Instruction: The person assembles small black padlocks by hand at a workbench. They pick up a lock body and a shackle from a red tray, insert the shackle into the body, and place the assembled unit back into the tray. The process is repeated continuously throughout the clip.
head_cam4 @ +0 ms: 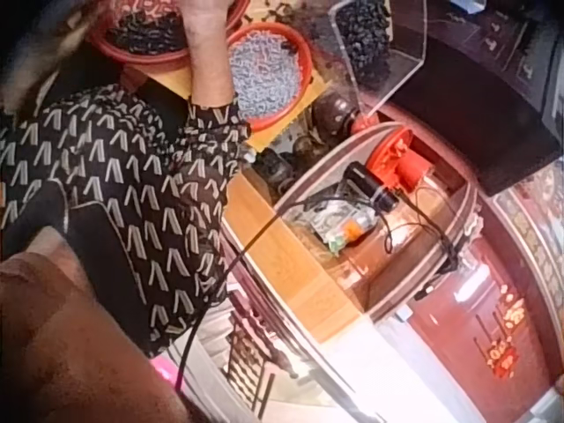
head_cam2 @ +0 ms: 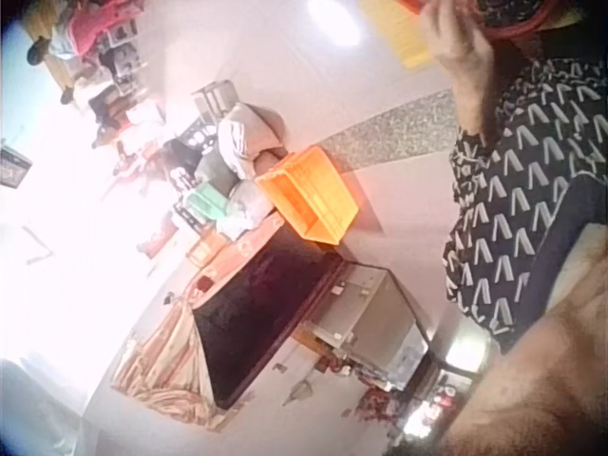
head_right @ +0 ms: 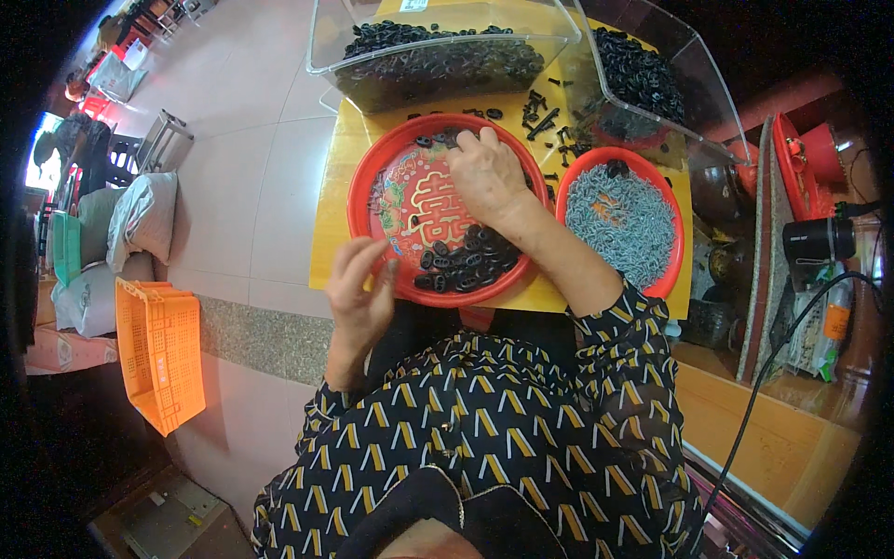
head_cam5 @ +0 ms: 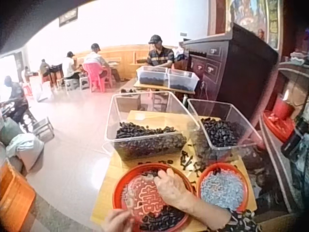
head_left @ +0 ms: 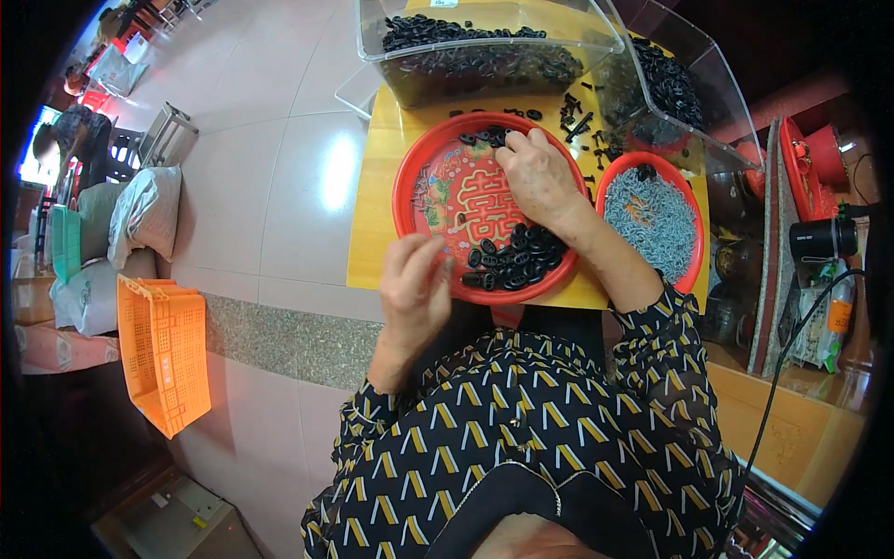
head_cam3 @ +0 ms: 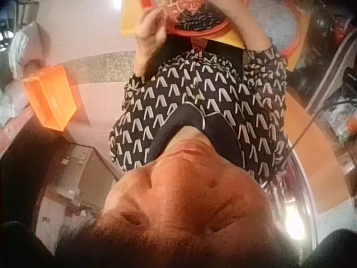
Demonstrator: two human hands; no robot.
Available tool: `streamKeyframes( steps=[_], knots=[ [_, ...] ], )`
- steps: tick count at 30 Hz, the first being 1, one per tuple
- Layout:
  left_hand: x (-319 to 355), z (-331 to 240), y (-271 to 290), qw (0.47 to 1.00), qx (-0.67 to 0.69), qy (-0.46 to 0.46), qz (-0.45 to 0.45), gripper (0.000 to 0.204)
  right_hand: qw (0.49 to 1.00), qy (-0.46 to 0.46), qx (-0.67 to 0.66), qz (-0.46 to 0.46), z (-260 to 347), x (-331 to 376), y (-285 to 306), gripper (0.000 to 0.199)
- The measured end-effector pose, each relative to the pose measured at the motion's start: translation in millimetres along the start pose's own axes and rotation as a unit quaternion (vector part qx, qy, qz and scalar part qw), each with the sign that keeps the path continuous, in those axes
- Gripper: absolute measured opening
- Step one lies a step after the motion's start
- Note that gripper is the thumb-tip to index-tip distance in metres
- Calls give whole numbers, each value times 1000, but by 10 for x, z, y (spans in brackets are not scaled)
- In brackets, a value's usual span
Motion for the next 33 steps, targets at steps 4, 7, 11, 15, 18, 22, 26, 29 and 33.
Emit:
streamKeyframes(
  steps=[4,7,11,15,18,22,26,29,33],
  knots=[
    [-259,98,127,985,-168,-32,19,23,1000,4,-15,-16,-16,17,-22,11],
    [-424,105,82,969,-230,-77,55,20,999,-7,-37,-9,-38,18,-20,10],
    [-545,222,-33,949,-278,-65,131,11,997,-25,-74,11,-58,10,-49,11],
    [-622,300,-188,931,-300,-35,203,9,995,-39,-87,11,-131,19,-87,13],
    [-631,315,-278,914,-327,-41,235,11,994,-45,-98,17,-133,22,-62,14],
    [-627,330,-389,889,-369,-63,265,13,990,-56,-133,0,-134,66,13,15],
    [-576,320,-443,849,-423,-95,301,12,975,-39,-217,-34,-21,195,400,13],
    [-551,333,-525,827,-432,-106,342,11,953,-14,-293,-72,66,352,664,9],
    [-546,304,-563,790,-453,-83,403,11,917,-55,-395,-22,142,565,706,7]
  ],
)
Point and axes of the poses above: each hand's wrist, its own x-axis away from the middle knuckle, its own y-axis out of the back of the hand, z = x × y, the point moved 6 cm from there along -x, towards the middle knuckle, and after that the axes turned 13 degrees about x, right-handed, at the moved point
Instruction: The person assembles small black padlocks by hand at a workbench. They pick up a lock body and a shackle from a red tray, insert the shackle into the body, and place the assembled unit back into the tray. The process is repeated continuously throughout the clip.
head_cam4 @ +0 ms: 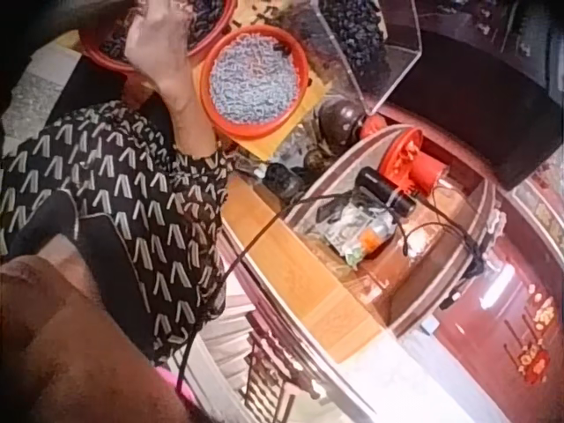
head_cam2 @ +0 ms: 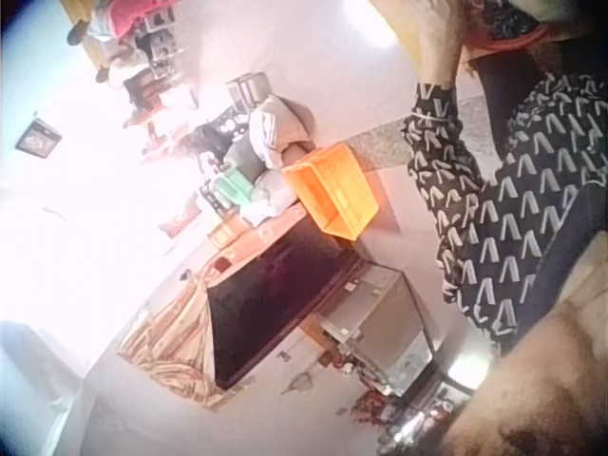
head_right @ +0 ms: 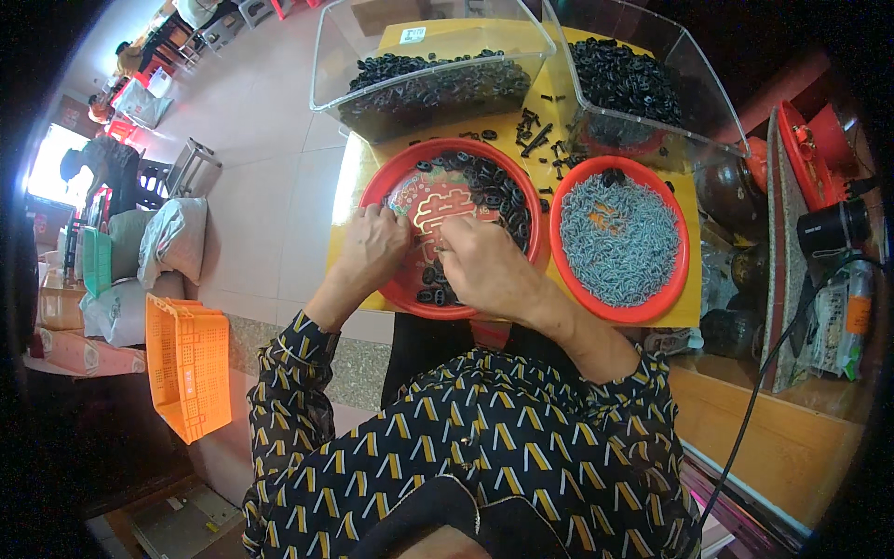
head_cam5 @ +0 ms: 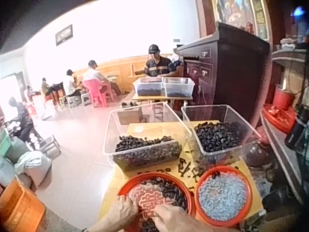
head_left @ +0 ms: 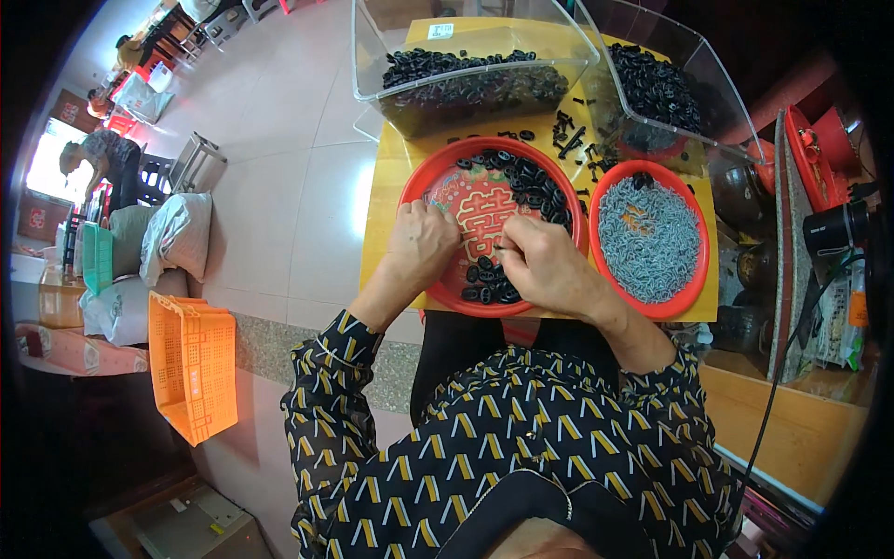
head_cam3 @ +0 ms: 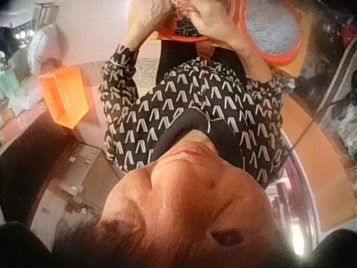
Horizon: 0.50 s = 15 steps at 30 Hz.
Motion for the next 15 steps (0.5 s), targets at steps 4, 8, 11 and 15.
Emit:
streamKeyframes(
  steps=[4,8,11,15],
  knots=[
    [-17,4,80,996,53,-22,-72,13,983,-133,-125,10,-240,150,-95,7],
    [3,54,240,929,248,-24,-273,7,926,-246,-285,32,-469,255,-207,6],
    [-26,147,112,868,399,49,-291,6,898,-289,-329,38,-522,289,-200,7],
    [-62,188,-185,733,629,166,-201,5,888,-302,-347,20,-543,304,-193,9]
  ],
)
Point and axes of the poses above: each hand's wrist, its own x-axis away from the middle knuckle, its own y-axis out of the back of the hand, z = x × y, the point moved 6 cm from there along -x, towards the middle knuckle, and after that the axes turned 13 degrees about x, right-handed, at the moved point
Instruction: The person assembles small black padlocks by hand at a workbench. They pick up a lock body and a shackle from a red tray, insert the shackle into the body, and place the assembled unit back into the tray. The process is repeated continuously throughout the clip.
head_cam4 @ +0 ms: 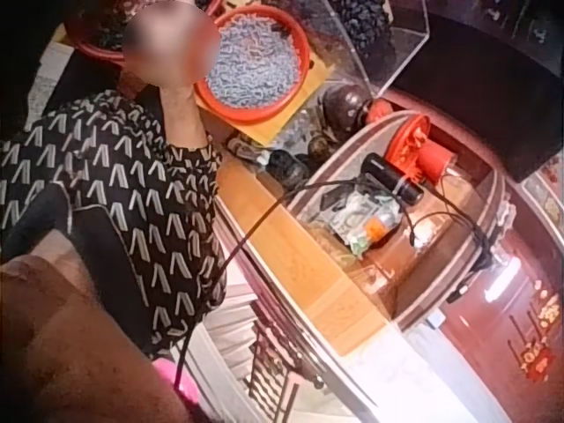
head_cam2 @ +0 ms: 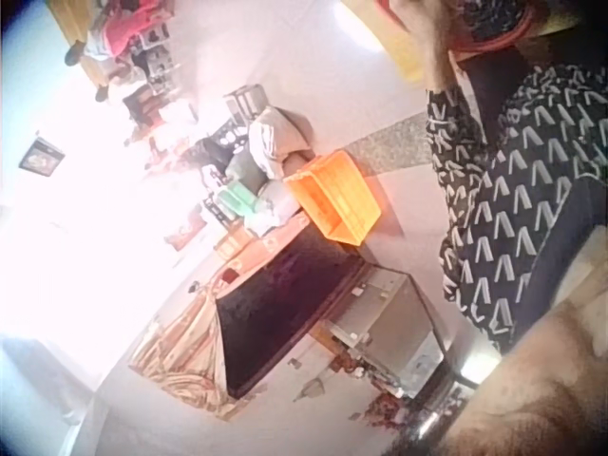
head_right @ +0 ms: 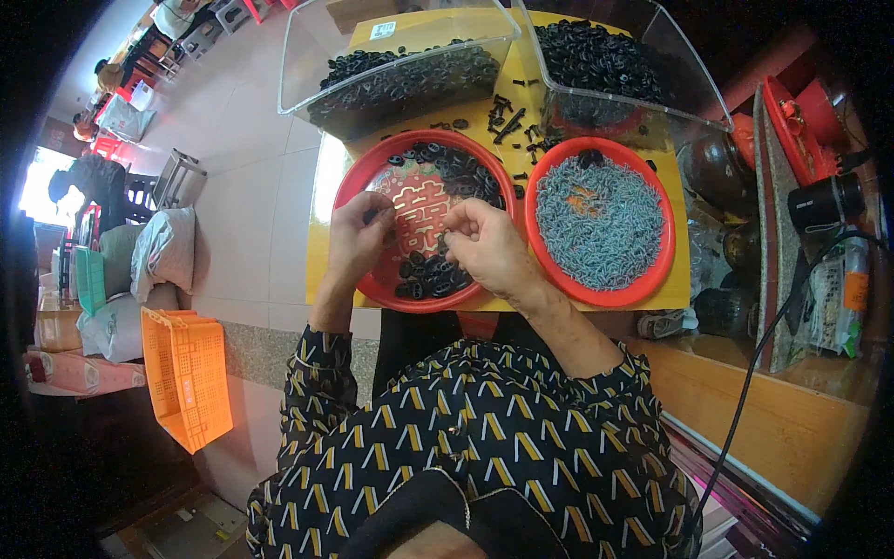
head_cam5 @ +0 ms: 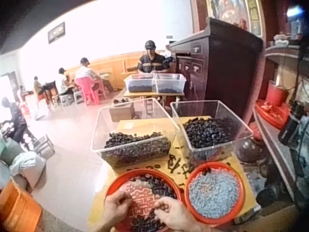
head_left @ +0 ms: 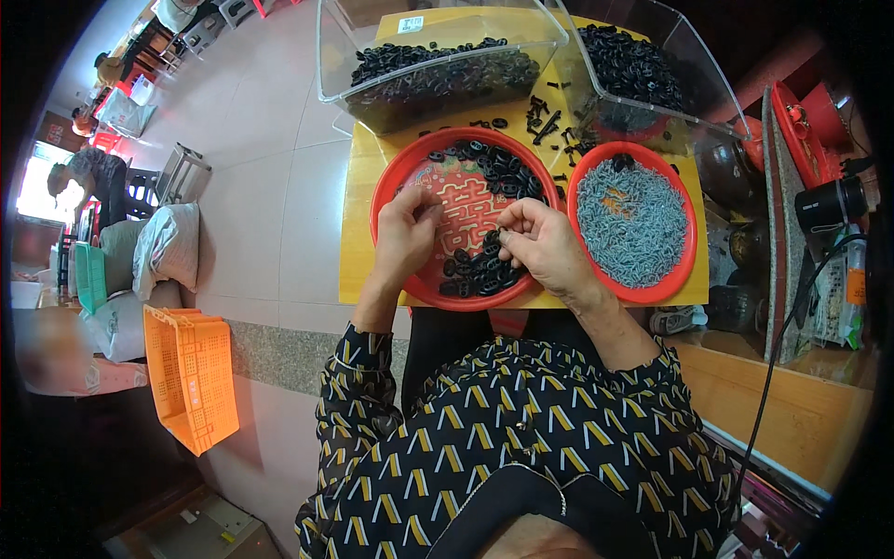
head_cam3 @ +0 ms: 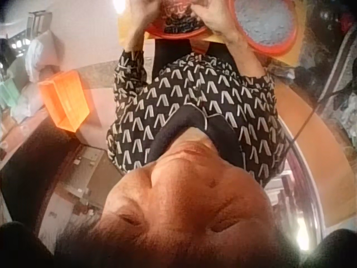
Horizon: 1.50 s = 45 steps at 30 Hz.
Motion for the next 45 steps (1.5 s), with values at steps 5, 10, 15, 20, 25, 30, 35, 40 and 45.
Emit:
streamKeyframes(
  steps=[5,10,15,20,25,30,35,40,45],
  knots=[
    [119,9,-126,907,404,114,30,8,997,3,-81,18,-22,-3,-38,13],
    [248,-25,-202,865,490,101,33,8,997,26,-67,-11,49,-17,-74,13],
    [356,-139,-213,895,440,73,14,8,992,119,44,-12,190,-68,-189,10],
    [411,-179,-145,952,303,50,7,10,988,120,96,10,215,-128,-280,11],
    [433,-156,-123,962,272,33,-18,4,988,107,110,20,197,-133,-354,12],
    [447,-204,-89,965,261,-30,-9,5,991,-7,-38,128,111,-140,-418,10],
    [457,-127,-123,959,280,31,-23,5,993,102,53,17,149,-163,-390,9],
    [492,-34,-183,924,354,143,8,8,952,206,201,-100,272,-118,-347,10],
    [474,98,-152,909,401,112,-16,8,943,190,250,-114,204,-394,-221,7]
  ],
)
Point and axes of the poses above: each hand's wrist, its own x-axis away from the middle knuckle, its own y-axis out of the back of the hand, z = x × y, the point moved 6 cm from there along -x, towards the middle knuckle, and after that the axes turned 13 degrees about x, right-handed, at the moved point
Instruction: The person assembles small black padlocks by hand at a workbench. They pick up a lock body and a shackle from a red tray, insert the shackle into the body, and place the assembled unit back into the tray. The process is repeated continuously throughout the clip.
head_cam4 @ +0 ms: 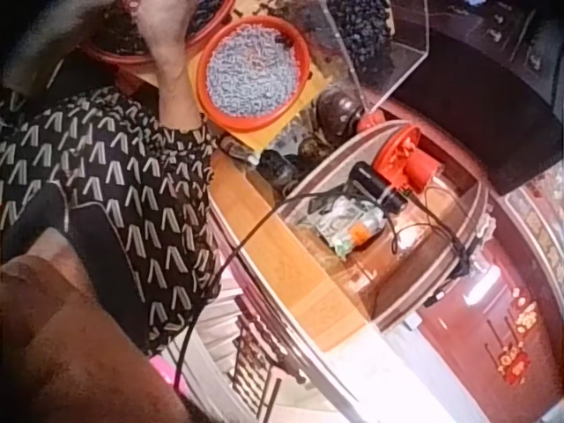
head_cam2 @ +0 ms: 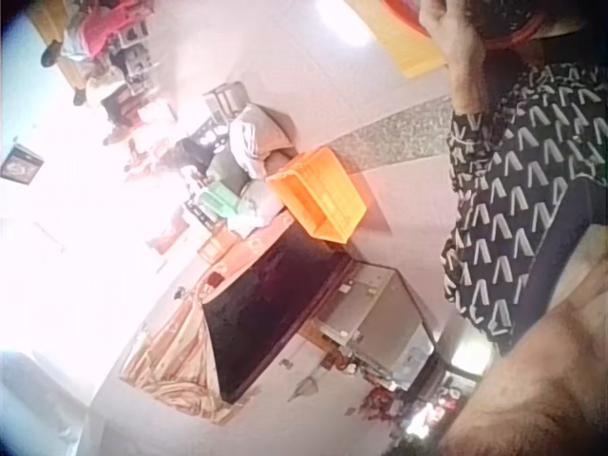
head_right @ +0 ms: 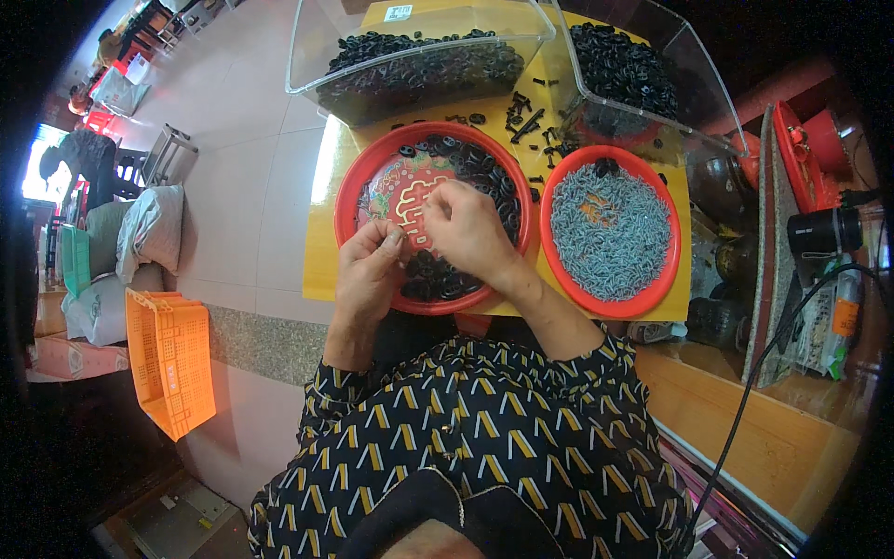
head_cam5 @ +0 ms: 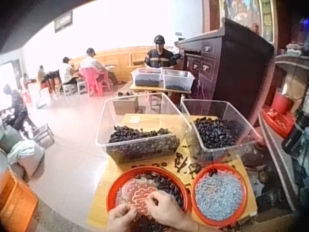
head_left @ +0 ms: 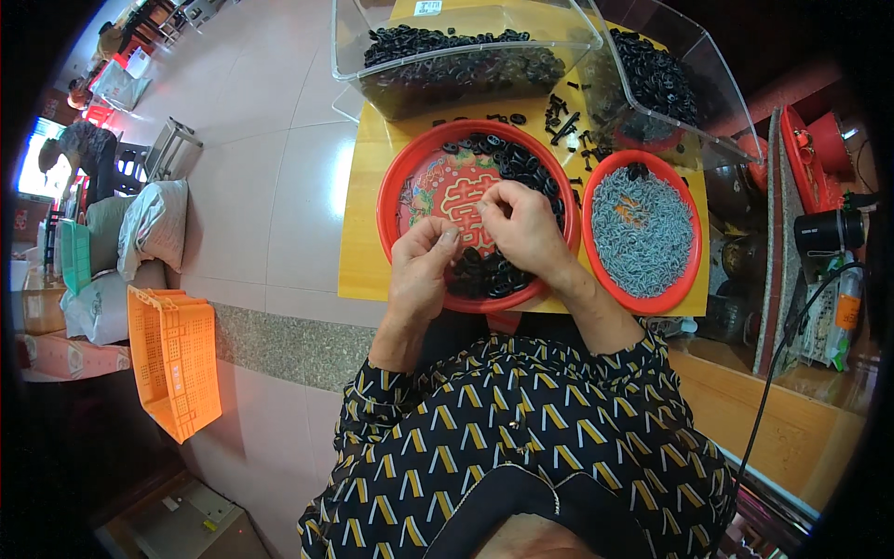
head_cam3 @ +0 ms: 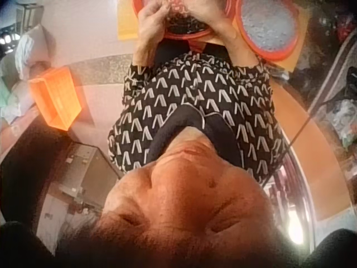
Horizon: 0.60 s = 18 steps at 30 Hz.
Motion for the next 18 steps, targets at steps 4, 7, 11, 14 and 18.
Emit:
streamKeyframes(
  steps=[4,7,11,14,18],
  knots=[
    [16,-52,-37,997,66,-17,23,7,999,-10,-32,41,-65,13,19,8],
    [66,-45,-43,993,115,16,-11,6,957,-130,-230,118,-54,163,-1,10],
    [84,9,-53,990,143,10,-10,10,940,-175,-266,122,-4,318,103,9],
    [105,-3,-125,990,142,-5,2,16,928,-169,-300,142,33,403,138,10],
    [151,-21,-191,987,162,-12,14,25,919,-156,-334,141,132,489,146,12]
  ],
)
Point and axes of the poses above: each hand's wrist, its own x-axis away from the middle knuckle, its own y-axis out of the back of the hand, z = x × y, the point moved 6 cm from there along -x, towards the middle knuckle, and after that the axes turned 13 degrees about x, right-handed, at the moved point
